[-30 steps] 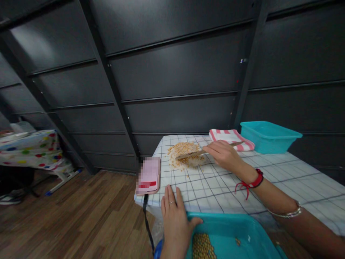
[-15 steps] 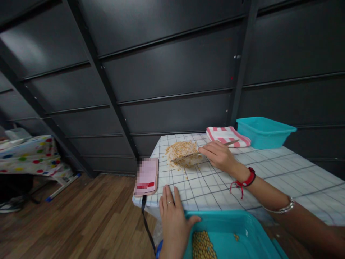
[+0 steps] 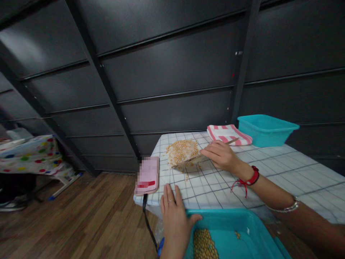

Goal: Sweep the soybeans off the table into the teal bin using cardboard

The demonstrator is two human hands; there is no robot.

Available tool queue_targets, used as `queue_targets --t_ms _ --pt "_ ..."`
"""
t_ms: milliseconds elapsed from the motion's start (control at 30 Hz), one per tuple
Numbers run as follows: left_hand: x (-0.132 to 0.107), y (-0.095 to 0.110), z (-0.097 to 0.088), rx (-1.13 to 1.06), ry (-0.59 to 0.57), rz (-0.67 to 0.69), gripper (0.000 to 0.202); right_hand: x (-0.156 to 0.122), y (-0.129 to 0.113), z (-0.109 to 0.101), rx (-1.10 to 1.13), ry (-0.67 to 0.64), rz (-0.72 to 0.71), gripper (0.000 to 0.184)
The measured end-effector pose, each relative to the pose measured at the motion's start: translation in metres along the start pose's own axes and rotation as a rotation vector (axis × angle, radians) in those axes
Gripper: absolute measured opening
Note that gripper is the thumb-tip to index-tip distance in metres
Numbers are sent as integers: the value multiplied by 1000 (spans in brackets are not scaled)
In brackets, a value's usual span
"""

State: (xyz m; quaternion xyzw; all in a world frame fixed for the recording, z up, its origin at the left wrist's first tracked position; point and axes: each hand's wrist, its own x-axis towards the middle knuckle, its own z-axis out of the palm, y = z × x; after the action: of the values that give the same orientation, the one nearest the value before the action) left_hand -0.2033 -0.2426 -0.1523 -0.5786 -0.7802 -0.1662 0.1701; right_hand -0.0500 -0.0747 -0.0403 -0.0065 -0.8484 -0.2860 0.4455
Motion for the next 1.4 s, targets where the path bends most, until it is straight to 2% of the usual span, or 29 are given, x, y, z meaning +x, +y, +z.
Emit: queue_targets --t_ms 200,500,733,1167,1400 --pt "-1 0 3 28 47 17 95 1 0 -5 26 11 -34 35" --pt "-2 -1 7 67 107 47 98 6 -5 -9 17 -20 -40 28" --pt "-3 -2 9 33 90 38 93 9 -8 -17 71 -37 -58 25" --pt "-2 0 5 -11 56 21 93 12 -12 -15 -59 -88 23 23" --pt "-1 0 4 4 63 27 94 13 -14 -17 -34 -105 -34 23"
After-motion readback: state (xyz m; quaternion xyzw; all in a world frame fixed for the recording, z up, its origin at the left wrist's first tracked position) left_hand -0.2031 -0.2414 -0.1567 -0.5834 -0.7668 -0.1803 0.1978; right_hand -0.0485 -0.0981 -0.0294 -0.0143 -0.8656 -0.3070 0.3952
